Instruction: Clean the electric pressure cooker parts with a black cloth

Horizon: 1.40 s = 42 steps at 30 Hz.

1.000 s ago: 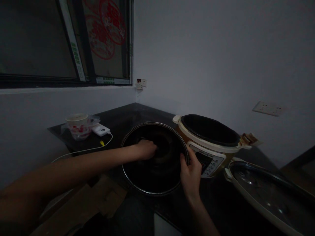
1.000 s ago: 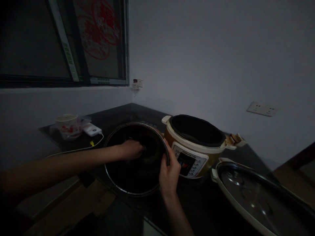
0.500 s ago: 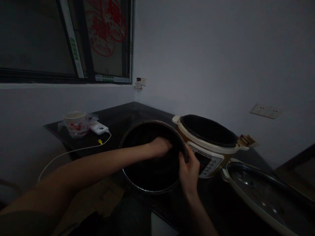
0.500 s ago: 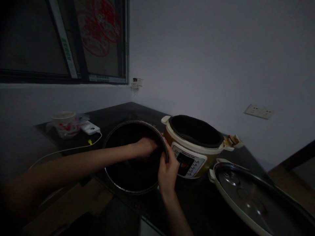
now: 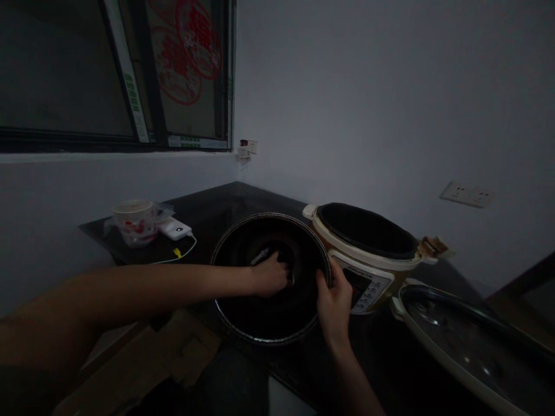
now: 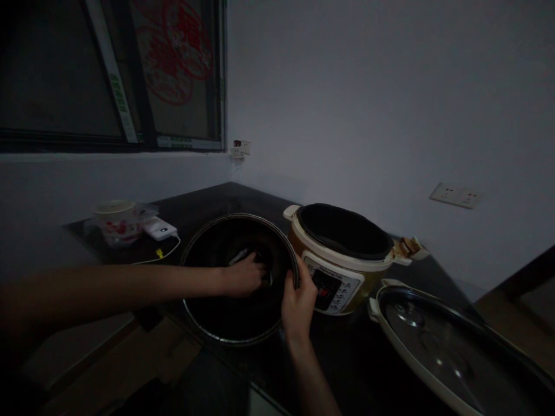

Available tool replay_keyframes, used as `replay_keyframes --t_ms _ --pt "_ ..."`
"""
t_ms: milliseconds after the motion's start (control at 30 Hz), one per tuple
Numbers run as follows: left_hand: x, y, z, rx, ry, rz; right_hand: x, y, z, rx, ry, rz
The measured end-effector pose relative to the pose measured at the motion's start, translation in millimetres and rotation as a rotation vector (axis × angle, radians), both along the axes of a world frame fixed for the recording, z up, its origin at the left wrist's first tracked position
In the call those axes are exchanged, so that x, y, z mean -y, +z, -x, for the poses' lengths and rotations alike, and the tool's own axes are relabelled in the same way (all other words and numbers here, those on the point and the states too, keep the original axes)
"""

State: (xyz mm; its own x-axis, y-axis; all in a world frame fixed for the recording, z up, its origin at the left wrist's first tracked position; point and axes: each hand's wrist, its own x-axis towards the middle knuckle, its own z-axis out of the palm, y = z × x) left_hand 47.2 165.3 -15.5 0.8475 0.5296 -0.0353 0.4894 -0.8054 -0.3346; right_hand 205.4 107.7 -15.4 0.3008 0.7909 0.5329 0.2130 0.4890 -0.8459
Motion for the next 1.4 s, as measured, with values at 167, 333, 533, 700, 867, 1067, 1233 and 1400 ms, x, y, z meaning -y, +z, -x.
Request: replay_keyframes --t_ms 167,333,533,700,867,1067,1233,1400 --pt "-8.9 13.0 -6.2 0.049 0.003 -0.045 0.6 -0.1 0.0 0.001 0.012 -0.004" --pt "-32.3 33.2 -9.7 0.114 0.091 -0.138 1.1 -1.9 -0.2 -0.015 -0.007 0.011" --pt "-37.1 40.6 -1.2 0.107 0.22 -0.195 1.5 -3.7 0.5 -0.026 0.008 0.001" --pt "-29.6 38.3 22.2 0.007 0.366 -0.16 3.5 -0.4 3.2 -0.016 0.015 0.001" --pt "-15.8 27.9 49.9 -0.119 0.35 -0.042 4.0 2.9 6.5 -0.031 0.001 -0.007" --pt "3.8 1.2 52.9 -0.176 0.267 0.145 5.6 5.1 8.6 -0.011 -0.017 -0.004" --pt "17.4 -13.6 31.5 -0.098 0.143 0.234 8.2 4.9 10.4 0.041 -0.02 -0.037" --pt "20.3 -15.8 -8.2 -0.027 0.06 0.165 10.2 6.0 12.7 0.128 -0.018 -0.075"
